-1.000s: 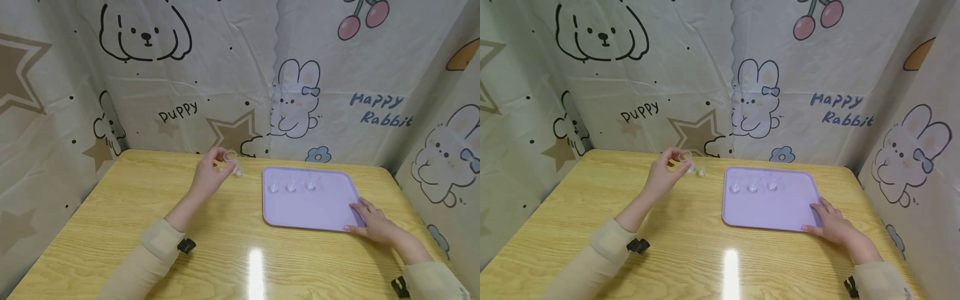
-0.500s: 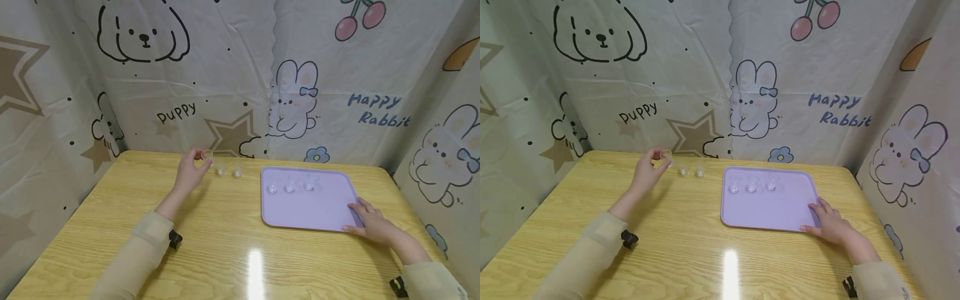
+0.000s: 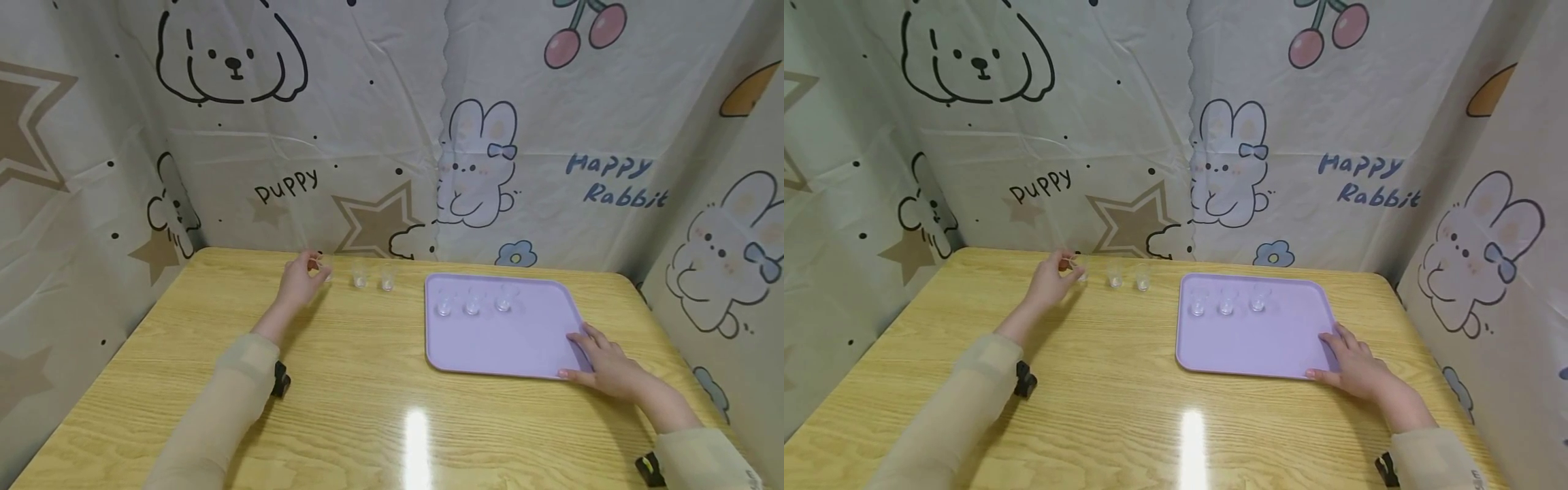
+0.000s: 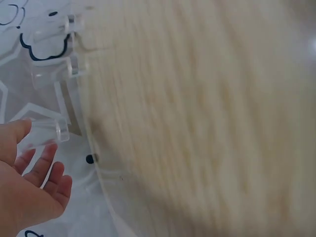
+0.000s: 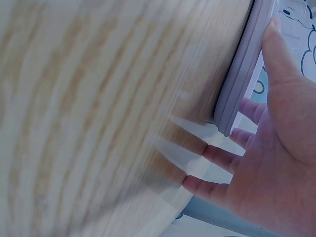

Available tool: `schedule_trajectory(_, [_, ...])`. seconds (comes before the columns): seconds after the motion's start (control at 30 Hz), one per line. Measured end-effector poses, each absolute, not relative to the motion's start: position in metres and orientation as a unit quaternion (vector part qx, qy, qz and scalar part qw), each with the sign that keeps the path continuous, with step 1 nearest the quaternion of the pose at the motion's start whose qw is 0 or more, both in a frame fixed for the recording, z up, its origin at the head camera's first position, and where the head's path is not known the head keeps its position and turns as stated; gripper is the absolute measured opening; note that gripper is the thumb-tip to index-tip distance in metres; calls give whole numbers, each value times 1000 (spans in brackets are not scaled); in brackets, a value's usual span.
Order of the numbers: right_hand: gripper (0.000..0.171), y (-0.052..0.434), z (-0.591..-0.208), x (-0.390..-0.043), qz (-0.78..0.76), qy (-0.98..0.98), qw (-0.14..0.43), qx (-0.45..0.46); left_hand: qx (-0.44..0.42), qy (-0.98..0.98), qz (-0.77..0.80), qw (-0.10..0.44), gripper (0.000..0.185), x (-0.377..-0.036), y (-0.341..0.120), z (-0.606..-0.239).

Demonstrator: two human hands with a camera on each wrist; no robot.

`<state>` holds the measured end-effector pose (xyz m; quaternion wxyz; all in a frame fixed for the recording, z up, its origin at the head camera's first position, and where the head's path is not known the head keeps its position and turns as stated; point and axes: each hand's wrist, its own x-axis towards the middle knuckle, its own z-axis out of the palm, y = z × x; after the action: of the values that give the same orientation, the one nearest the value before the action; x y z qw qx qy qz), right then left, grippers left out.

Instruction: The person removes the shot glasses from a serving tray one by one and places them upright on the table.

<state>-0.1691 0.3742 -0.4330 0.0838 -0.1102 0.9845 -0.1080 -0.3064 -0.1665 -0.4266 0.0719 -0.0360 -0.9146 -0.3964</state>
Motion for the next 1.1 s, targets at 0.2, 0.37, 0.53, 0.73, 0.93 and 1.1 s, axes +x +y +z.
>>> schedule_trajectory(0.2, [85,374,-433,-169,-105,985,81,-112,-48,-926,-373,38,42,-314,-171,-433])
schedule_trajectory(0.37, [85,374,-433,-169,-103,985,82,-110,-67,-930,-362,24,39,-316,-168,-434])
schedule_trajectory(0.53, [85,374,-433,-169,-102,985,81,-111,-66,-931,-359,13,40,-316,-165,-432])
schedule_trajectory(0.73, [84,374,-433,-169,-104,985,80,-115,-57,-933,-355,-11,48,-314,-162,-429])
schedule_trajectory(0.93, [85,375,-434,-170,-104,985,80,-115,-48,-939,-341,-11,58,-311,-158,-421])
schedule_trajectory(1.1, [85,375,-434,-170,-104,985,82,-111,-57,-950,-307,13,61,-306,-149,-409])
